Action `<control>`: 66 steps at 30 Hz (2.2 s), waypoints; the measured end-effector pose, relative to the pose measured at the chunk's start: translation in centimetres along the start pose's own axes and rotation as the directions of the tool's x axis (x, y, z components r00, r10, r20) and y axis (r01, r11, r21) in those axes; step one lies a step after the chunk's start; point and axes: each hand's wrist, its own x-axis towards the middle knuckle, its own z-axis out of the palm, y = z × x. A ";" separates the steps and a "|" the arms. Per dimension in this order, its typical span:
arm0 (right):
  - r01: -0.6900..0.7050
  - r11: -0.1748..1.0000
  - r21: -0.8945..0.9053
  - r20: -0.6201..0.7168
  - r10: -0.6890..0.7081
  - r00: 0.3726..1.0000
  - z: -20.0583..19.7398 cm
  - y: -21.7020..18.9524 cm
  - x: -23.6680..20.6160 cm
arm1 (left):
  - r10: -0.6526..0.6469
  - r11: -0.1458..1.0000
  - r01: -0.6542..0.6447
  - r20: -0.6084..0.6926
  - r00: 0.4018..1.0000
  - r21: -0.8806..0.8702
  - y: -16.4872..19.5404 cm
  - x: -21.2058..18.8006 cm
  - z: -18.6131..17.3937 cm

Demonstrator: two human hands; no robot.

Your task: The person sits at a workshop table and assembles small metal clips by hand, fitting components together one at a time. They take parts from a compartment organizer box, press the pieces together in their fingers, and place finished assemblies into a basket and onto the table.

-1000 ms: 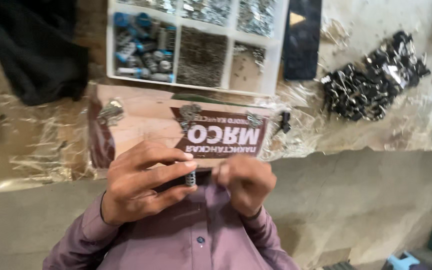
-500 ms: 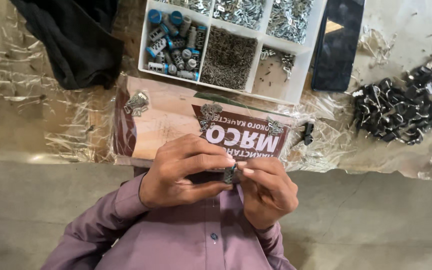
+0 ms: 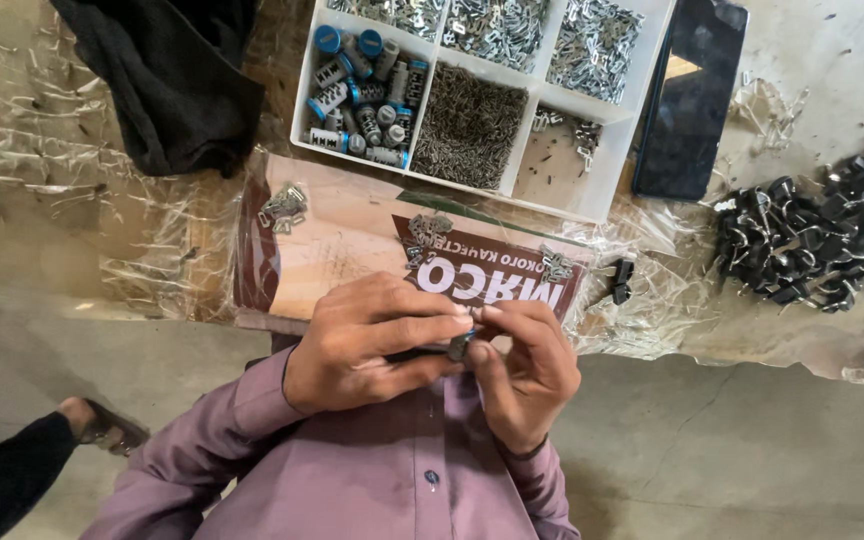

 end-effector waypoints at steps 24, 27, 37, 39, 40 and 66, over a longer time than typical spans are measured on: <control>-0.137 0.876 0.462 0.107 0.098 0.989 -2.0 1.9 -1.4 | -0.062 0.998 0.059 -0.089 0.994 -0.038 -0.2 -0.2 0.0; -0.025 1.000 -0.009 -0.112 0.024 0.993 -0.1 1.2 -0.8 | -0.020 0.999 0.017 -0.075 0.997 -0.046 -0.1 0.1 0.0; 0.173 0.980 -0.096 -0.022 -0.176 0.984 -0.5 -1.0 -0.3 | -0.007 0.999 0.004 -0.051 0.999 -0.043 -0.3 0.2 0.3; 0.206 0.975 -0.087 -0.044 -0.211 0.977 -0.2 -0.7 -0.1 | -0.003 0.999 0.001 -0.051 0.999 -0.043 -0.2 0.1 0.2; 0.225 0.971 -0.084 -0.056 -0.230 0.972 0.1 -0.6 0.0 | -0.003 0.999 0.001 -0.051 0.999 -0.042 -0.1 0.2 0.2; 0.044 0.666 -0.745 -0.009 -0.077 0.997 -2.1 1.8 -2.2 | -0.028 0.998 0.027 -0.014 0.999 -0.058 -0.9 0.6 1.0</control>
